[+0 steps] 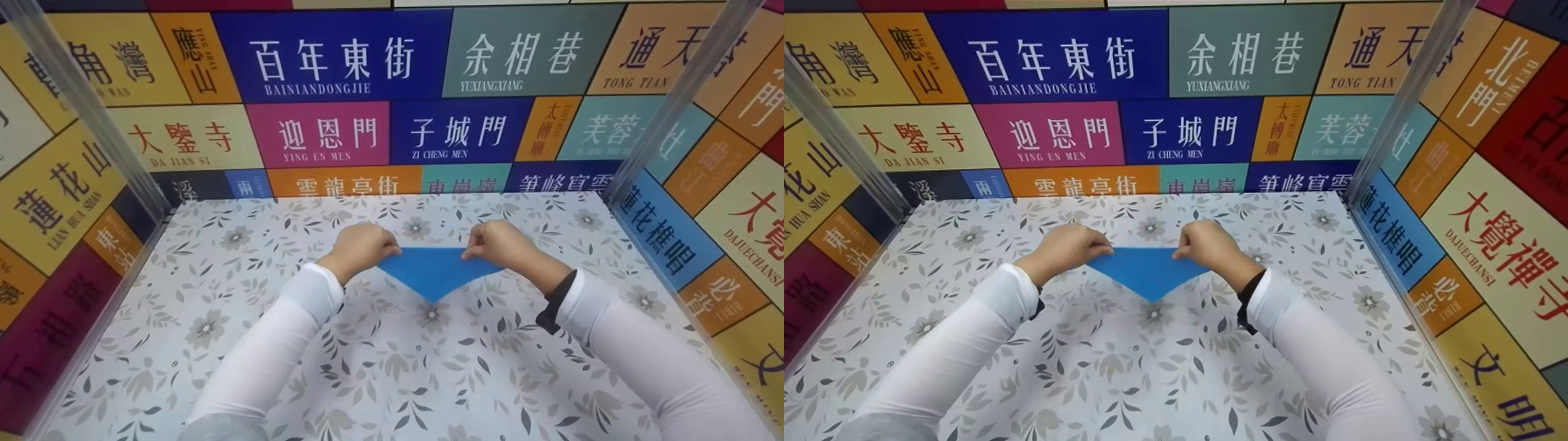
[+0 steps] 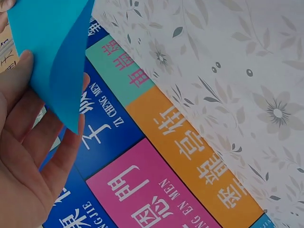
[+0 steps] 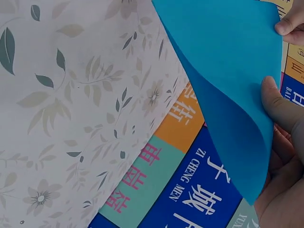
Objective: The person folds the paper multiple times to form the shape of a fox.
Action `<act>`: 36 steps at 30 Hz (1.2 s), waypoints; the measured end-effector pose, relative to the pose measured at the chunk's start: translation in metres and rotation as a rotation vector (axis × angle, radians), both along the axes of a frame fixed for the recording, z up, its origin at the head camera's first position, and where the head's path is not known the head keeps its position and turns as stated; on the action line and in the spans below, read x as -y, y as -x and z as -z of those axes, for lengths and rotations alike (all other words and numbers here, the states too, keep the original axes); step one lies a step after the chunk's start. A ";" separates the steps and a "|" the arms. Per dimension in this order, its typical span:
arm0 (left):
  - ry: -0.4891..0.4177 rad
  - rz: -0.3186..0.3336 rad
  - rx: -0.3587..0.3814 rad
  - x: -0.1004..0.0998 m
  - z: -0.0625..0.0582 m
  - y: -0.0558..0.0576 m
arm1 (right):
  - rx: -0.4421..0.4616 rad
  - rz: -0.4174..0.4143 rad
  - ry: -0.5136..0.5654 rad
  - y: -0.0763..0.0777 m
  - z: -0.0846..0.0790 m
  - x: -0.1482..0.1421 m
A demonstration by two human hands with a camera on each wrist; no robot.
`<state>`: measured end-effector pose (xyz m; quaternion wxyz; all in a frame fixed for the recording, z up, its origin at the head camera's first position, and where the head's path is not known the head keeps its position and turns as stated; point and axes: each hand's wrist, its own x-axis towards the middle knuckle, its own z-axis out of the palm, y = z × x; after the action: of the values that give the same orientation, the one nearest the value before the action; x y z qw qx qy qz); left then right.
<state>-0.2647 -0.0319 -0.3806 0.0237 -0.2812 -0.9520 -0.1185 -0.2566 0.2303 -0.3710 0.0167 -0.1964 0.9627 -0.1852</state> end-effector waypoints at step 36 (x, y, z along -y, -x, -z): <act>-0.070 -0.051 -0.014 0.052 0.014 0.008 | 0.119 0.098 0.017 0.009 -0.005 -0.049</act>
<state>-0.2723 -0.0836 -0.3951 0.0433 -0.2566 -0.9540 -0.1491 -0.2652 0.2788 -0.3665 0.0631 -0.1377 0.9670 -0.2051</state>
